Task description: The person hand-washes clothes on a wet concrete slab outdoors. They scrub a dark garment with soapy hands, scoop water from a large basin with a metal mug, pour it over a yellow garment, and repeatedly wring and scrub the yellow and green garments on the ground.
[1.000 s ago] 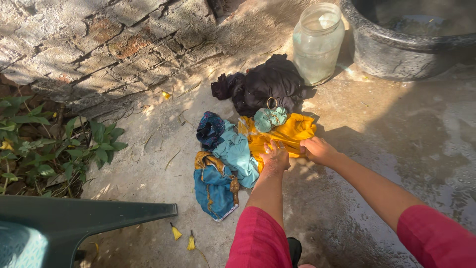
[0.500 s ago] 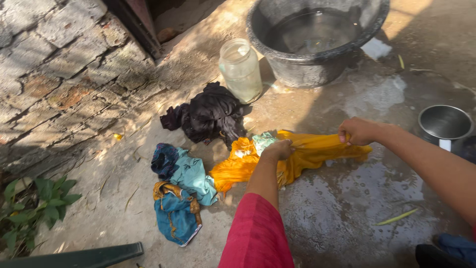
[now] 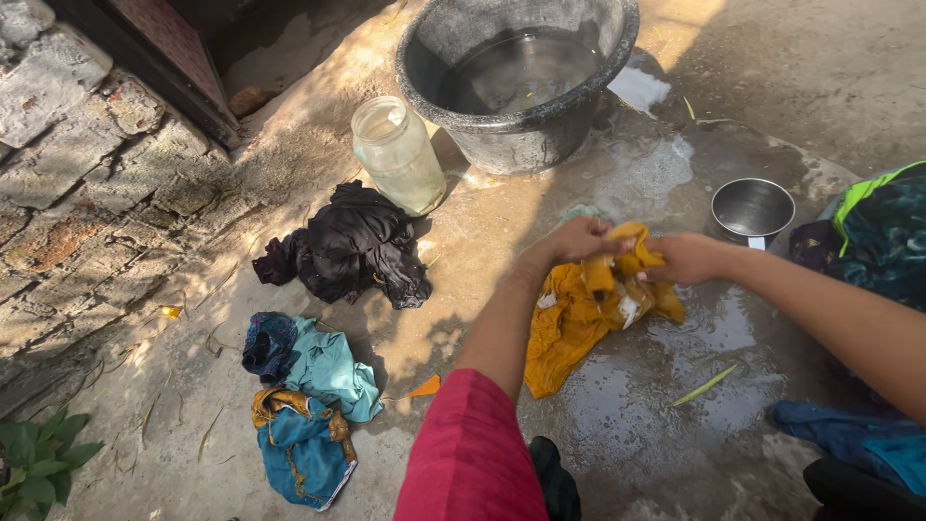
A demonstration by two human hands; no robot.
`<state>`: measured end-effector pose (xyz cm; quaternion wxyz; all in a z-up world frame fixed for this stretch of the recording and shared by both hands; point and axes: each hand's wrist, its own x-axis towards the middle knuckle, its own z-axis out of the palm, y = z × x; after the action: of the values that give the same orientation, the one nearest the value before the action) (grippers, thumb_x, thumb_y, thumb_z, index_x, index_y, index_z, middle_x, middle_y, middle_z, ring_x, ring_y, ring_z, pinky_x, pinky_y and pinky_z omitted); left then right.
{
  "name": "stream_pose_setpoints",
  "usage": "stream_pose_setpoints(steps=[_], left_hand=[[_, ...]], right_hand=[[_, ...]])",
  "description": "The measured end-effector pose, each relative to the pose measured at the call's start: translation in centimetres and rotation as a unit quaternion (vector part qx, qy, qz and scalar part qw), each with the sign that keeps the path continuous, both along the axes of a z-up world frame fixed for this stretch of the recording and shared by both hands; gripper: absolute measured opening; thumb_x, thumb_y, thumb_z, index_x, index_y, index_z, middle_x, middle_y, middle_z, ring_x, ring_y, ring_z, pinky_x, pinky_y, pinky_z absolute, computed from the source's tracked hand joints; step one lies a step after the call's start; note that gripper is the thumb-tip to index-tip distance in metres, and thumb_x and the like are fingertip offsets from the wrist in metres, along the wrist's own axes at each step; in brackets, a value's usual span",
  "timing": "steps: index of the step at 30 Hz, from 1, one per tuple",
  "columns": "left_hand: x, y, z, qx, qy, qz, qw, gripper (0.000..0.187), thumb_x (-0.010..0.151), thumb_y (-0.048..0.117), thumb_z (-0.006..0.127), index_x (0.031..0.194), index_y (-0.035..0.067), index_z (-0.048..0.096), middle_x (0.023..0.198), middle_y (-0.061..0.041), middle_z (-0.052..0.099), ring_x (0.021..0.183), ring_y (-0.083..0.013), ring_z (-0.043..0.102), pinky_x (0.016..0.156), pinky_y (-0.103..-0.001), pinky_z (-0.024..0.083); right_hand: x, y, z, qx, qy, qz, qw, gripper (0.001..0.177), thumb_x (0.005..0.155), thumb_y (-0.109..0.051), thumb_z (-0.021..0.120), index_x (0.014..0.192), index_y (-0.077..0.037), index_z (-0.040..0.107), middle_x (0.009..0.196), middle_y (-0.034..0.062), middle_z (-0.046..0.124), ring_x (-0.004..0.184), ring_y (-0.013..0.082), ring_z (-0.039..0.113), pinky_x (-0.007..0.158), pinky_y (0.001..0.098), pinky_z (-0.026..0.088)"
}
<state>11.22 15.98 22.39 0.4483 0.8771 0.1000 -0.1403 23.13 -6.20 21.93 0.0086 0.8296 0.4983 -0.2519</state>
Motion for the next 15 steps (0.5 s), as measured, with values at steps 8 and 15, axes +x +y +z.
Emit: stream_pose_setpoints(steps=[8,15], left_hand=[[-7.7,0.2,-3.3,0.288,0.088,-0.005,0.954,0.055,0.08,0.046,0.075,0.132,0.028,0.07,0.14,-0.007,0.066,0.13,-0.0281,0.062,0.107,-0.043,0.05],[-13.9,-11.3,-8.7,0.157,0.192,0.084,0.965,0.086,0.086,0.068,0.057,0.161,0.036,0.026,0.173,-0.008,0.005,0.151,-0.0605,-0.013,0.115,-0.079,0.001]], right_hand=[[-1.4,-0.2,-10.7,0.083,-0.073,-0.087,0.99,0.048,0.088,-0.008,0.063,0.135,-0.018,0.065,0.133,0.019,0.06,0.123,0.0389,0.061,0.103,0.0481,0.051],[-2.6,6.5,-19.0,0.313,0.044,-0.22,0.923,0.051,0.088,-0.014,0.065,0.138,-0.017,0.058,0.145,0.0219,0.049,0.128,0.0416,0.052,0.11,0.0492,0.043]])
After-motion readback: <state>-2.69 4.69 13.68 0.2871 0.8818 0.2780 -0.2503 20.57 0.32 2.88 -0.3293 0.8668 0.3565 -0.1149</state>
